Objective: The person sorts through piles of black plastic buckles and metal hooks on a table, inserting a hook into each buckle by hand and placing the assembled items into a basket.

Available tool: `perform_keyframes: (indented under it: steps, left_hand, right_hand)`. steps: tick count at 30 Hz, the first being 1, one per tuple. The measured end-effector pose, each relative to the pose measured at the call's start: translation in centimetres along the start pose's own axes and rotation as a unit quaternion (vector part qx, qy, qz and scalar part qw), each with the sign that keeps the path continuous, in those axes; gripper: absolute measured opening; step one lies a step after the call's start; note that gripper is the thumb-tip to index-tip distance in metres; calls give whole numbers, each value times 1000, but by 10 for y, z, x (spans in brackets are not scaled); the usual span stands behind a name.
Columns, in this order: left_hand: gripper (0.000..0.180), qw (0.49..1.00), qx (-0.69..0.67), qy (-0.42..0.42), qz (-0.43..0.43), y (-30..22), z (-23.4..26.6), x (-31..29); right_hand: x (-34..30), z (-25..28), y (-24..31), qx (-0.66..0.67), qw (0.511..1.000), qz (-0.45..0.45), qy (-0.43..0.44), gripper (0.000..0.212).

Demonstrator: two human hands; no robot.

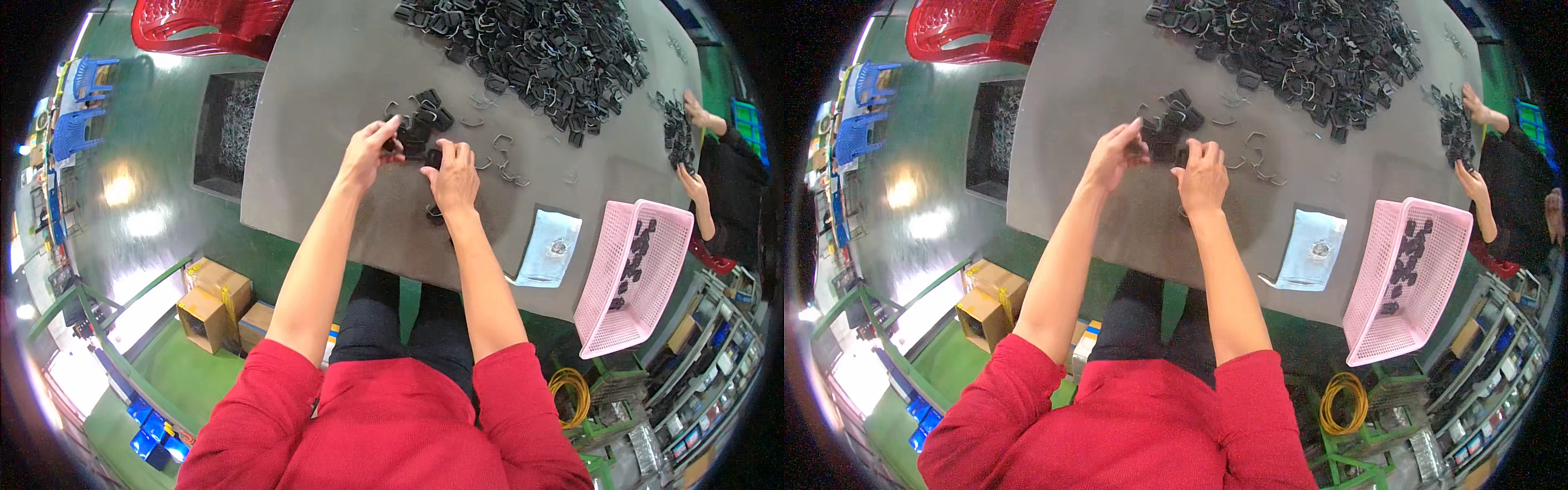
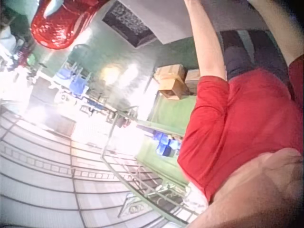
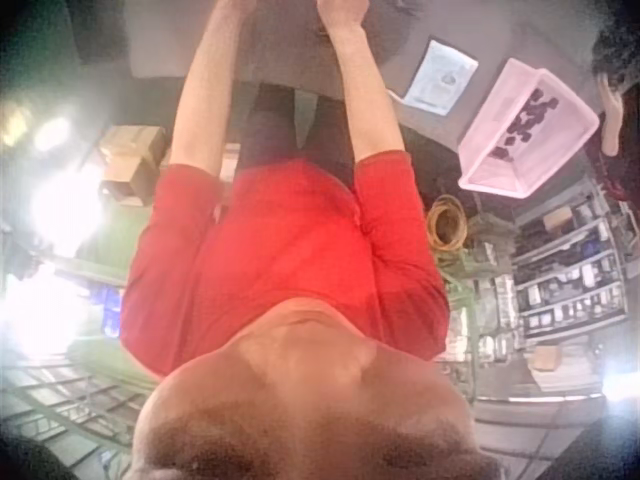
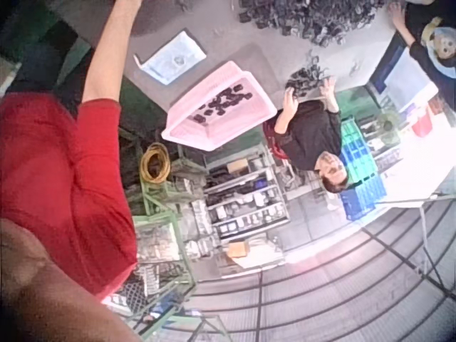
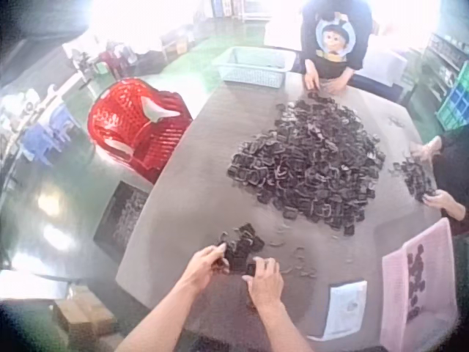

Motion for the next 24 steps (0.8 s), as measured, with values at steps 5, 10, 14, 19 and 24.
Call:
perform_keyframes:
  steps: [5, 10, 14, 19, 24]
  left_hand:
    - [36, 779, 454, -309, -301, -10, -26, 44]
    - [28, 910, 356, -121, -173, -42, -38, 22]
    - [27, 822, 496, -187, -208, -48, -5, 31]
    - [28, 795, 488, -214, -289, -64, -13, 37]
    - [30, 740, 555, -255, -280, -59, -44, 63]
  right_hand:
    - [11, -1, -33, 196, 972, -109, 64, 27]
    - [31, 21, -52, 644, 706, -294, -20, 28]
    - [66, 3, -31, 160, 960, -218, 76, 34]
    - [75, -2, -29, 48, 966, -197, 157, 34]
    - [56, 3, -49, 297, 924, -207, 125, 22]
Point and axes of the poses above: each hand's wrist, its own x-axis towards the middle knuckle, its own z-axis out of the back of the hand, y = z × x, the point moved 2 cm from there along x, towards the middle knuckle, and after that the axes turned 14 degrees about z, right-handed, at the moved point
